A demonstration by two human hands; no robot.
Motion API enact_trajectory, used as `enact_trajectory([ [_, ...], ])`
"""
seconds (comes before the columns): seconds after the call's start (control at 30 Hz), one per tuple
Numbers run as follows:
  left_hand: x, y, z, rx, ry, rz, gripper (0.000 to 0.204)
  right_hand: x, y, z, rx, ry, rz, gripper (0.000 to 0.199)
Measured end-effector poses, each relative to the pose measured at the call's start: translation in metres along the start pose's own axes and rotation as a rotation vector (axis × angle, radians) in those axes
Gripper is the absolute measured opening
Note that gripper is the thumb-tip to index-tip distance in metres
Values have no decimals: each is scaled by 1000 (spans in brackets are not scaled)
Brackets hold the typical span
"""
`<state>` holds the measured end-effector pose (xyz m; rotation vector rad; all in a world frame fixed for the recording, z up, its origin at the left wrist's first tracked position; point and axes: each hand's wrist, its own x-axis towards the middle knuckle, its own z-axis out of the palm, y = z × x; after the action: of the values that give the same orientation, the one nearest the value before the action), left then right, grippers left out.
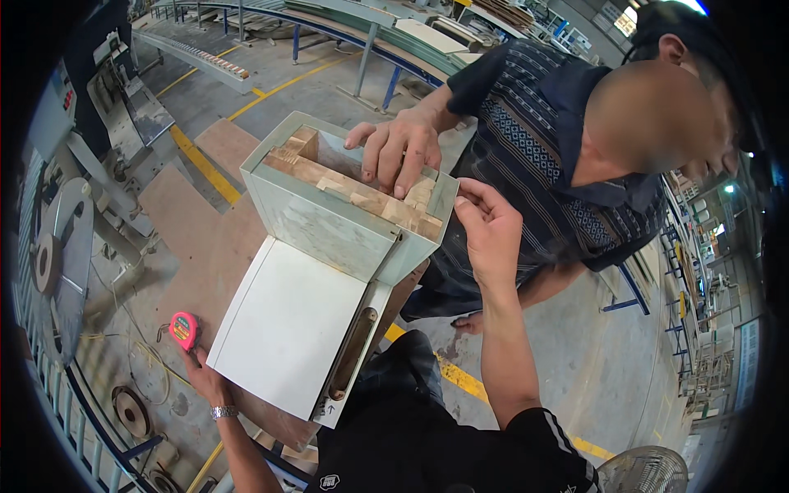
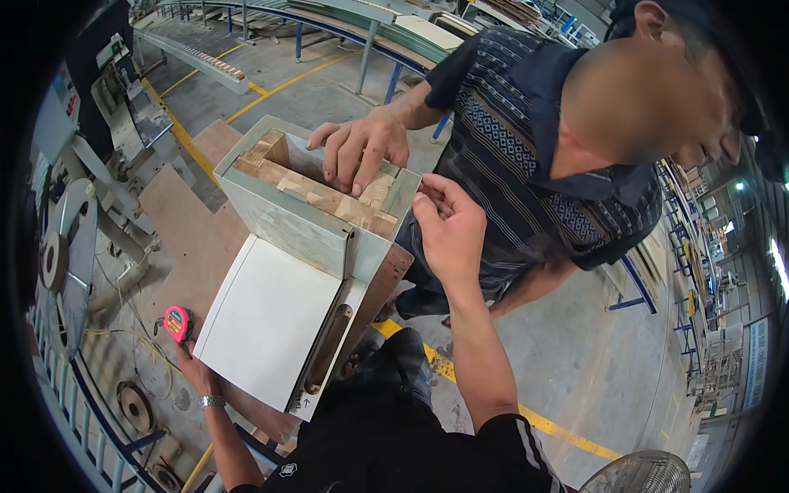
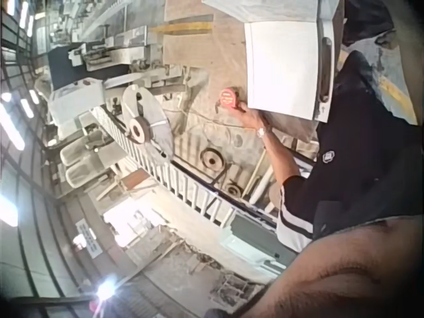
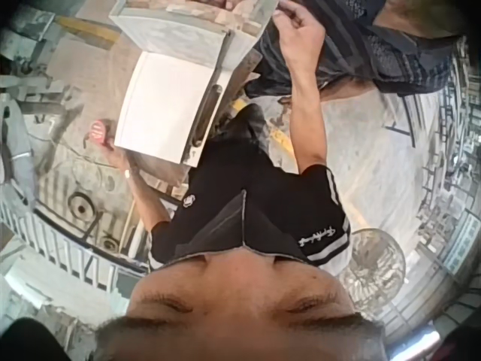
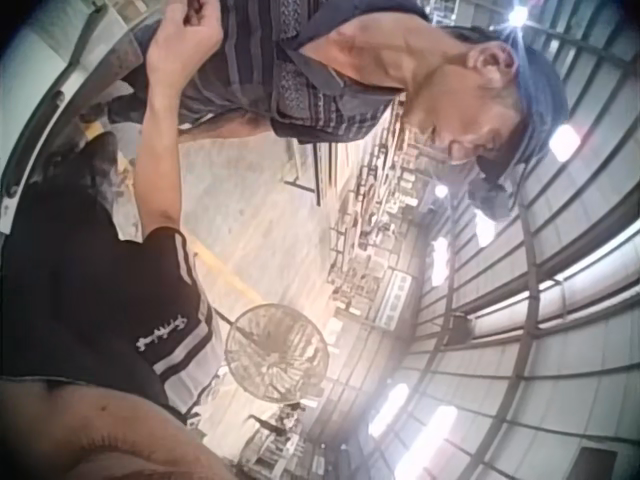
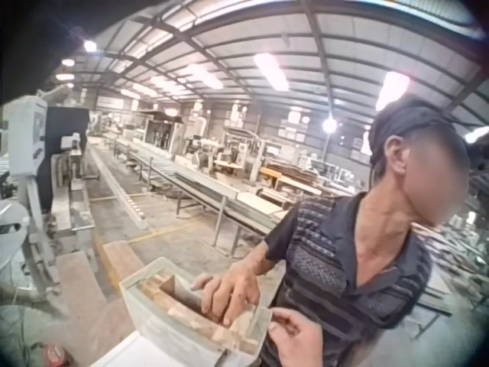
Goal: The person holds a wooden joint model alongside a coworker, touching its surfaces and edges by hand while pointing at its slots and joints.
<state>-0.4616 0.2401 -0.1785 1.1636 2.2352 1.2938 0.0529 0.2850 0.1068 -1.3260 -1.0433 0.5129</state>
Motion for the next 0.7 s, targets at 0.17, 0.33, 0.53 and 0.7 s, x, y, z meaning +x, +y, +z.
enact_trajectory([
  [0.17, 2, 9, 4, -26, -10, 7, 54, -8, 12, 5, -58, -11, -96, 38],
  [0.33, -5, 8, -2, -59, 14, 47, 51, -28, 12, 3, -83, -110, -346, 60],
  [0.53, 1, 2, 3, -41, 10, 18, 51, -20, 7, 12, -413, -201, -579, 75],
  [0.7, 1, 1, 6, -84, 12, 14, 54, -17, 12, 11, -387, -191, -605, 76],
])
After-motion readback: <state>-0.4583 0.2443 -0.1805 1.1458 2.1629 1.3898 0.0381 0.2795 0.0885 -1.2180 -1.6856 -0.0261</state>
